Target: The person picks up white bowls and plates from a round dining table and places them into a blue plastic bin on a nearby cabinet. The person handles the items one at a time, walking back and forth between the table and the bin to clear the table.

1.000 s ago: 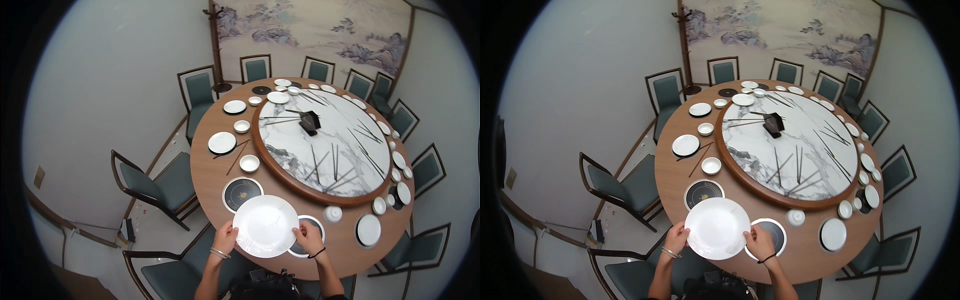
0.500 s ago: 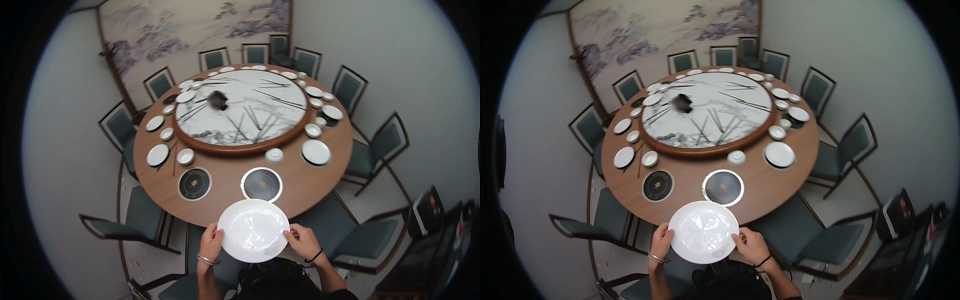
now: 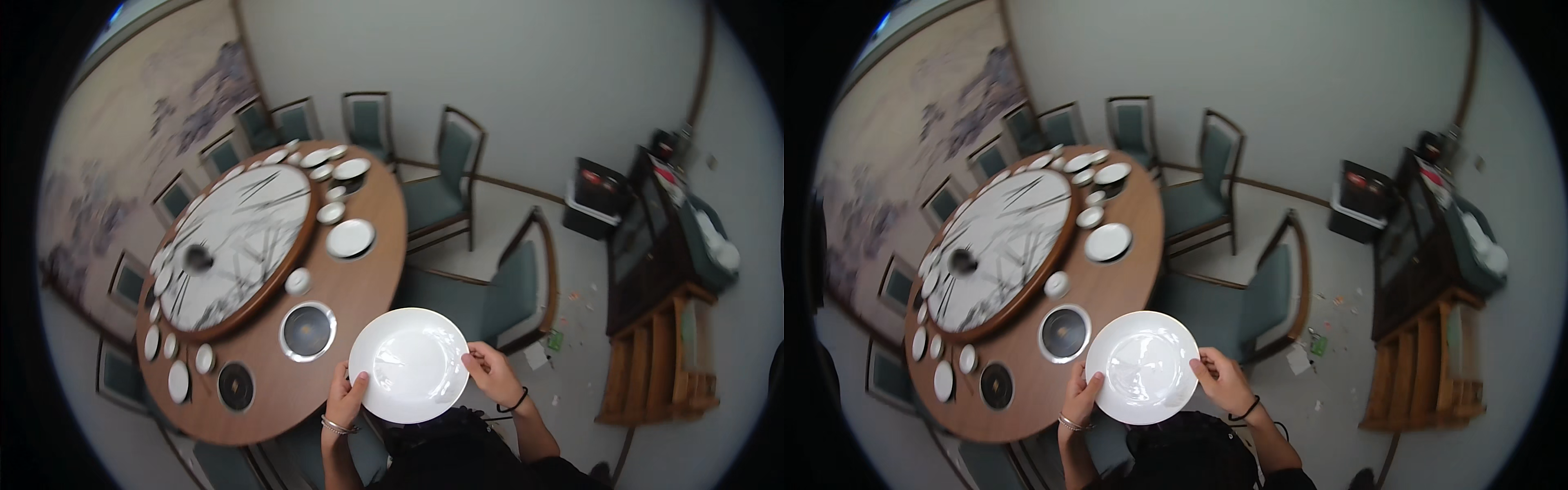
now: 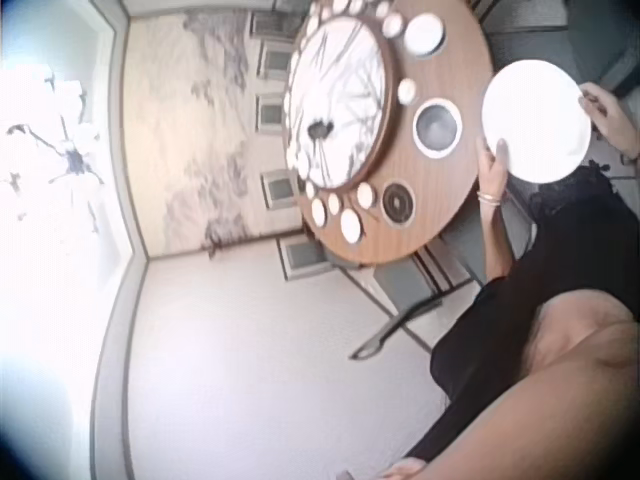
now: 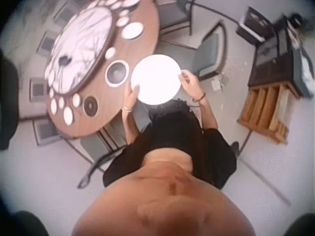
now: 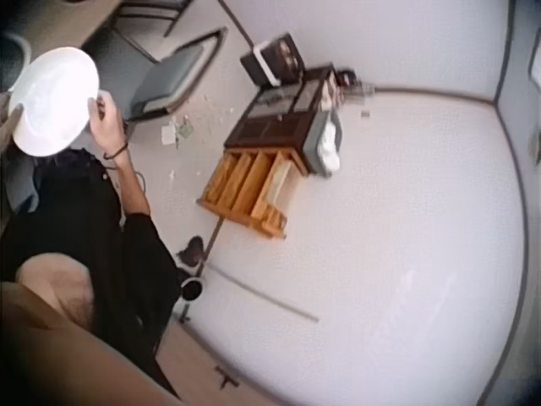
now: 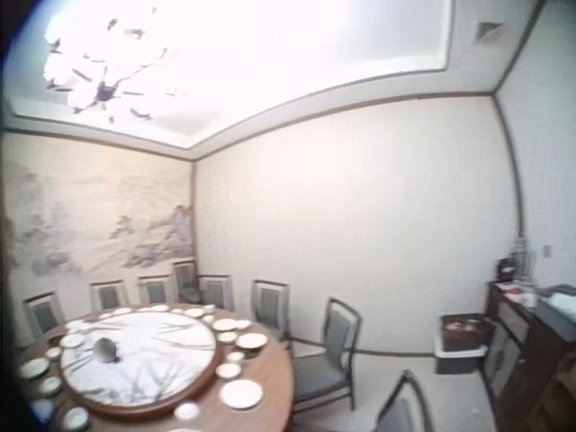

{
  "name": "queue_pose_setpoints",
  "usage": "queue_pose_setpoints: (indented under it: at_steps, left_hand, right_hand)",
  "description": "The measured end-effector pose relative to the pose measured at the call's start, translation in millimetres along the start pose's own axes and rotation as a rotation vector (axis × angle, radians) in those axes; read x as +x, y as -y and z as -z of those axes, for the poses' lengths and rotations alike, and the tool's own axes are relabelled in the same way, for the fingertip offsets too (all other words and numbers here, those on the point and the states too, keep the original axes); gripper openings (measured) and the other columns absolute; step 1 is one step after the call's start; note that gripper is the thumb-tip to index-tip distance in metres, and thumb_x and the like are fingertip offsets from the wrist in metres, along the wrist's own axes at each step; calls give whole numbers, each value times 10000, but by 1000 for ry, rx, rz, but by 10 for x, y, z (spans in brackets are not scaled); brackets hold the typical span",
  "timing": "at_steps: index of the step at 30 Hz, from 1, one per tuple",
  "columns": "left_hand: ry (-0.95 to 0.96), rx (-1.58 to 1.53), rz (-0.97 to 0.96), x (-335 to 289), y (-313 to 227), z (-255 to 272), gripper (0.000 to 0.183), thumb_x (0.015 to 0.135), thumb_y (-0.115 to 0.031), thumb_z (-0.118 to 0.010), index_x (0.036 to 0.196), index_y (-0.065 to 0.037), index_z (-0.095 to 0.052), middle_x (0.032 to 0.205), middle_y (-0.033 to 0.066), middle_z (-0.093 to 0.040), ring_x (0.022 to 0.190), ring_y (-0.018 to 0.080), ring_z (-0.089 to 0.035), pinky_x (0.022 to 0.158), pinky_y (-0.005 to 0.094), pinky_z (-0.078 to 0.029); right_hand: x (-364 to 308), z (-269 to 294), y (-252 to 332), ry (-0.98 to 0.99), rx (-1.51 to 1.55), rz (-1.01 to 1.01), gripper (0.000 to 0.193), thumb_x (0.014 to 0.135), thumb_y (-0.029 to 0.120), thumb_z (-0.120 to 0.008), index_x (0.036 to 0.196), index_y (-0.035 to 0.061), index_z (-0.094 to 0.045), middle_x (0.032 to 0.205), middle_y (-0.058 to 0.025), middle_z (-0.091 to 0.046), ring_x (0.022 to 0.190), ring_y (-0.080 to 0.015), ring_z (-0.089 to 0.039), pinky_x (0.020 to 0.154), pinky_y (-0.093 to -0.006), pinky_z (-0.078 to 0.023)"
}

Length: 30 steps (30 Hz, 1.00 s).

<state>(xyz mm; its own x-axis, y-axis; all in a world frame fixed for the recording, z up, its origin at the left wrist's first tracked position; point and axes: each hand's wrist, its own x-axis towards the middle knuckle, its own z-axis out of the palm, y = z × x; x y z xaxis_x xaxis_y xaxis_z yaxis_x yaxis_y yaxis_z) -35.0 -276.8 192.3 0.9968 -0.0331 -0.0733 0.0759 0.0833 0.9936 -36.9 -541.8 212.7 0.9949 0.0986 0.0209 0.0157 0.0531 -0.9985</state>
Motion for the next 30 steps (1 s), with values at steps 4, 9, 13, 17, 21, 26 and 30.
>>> queue_pose_setpoints:
  at_steps: [4,9,13,17,21,26,30]
  left_hand:
    - [235,-1,51,284,-22,-833,248,903,-206,-522,1055,-40,-417,764,26,-550,549,50,-474,469,194,-388]
    - [519,145,175,151,-252,-2072,205,901,-231,-519,1001,-91,-408,632,-19,-506,415,25,-364,355,181,-251]
    - [645,42,253,-18,-139,-2884,191,897,-232,-526,985,-114,-405,600,-41,-484,414,15,-338,353,177,-216]
    - [778,-22,351,-156,-72,-3616,188,893,-227,-533,975,-116,-405,592,-44,-471,418,7,-321,359,174,-206]
    - [997,38,395,-172,1,-4249,190,899,-224,-527,984,-112,-400,585,-39,-475,414,8,-315,359,177,-206]
    - [1193,124,444,-106,152,-4917,184,913,-226,-508,994,-112,-388,559,-32,-466,394,12,-307,350,183,-204]
    - [1291,155,502,60,176,-5397,184,917,-224,-503,998,-114,-380,554,-28,-473,367,15,-291,337,181,-190]
  right_hand:
    - [-588,705,-74,-166,171,0,297,921,168,-497,1135,-36,-466,956,-62,-580,805,-94,-550,721,-238,-457]
    - [-1382,1579,-89,-455,49,-13,225,914,156,-507,1044,-27,-496,914,-50,-583,799,-82,-543,720,-225,-440]
    - [-1928,2136,68,-582,51,-1,207,910,164,-514,1004,-21,-512,840,-22,-569,728,-58,-509,656,-206,-421]
    - [-2463,2533,190,-709,-46,-112,228,916,195,-506,919,-30,-545,750,21,-517,653,-39,-421,581,-192,-363]
    - [-2834,2734,243,-888,2,-121,248,917,195,-495,837,-33,-549,686,53,-459,616,-26,-370,538,-187,-318]
    - [-3081,2953,160,-1081,-40,-201,232,909,166,-489,792,-29,-535,647,70,-414,588,-17,-332,508,-190,-281]
    - [-3021,3163,59,-1221,-17,-183,228,909,158,-482,795,-32,-535,644,73,-407,586,-19,-321,509,-194,-279]
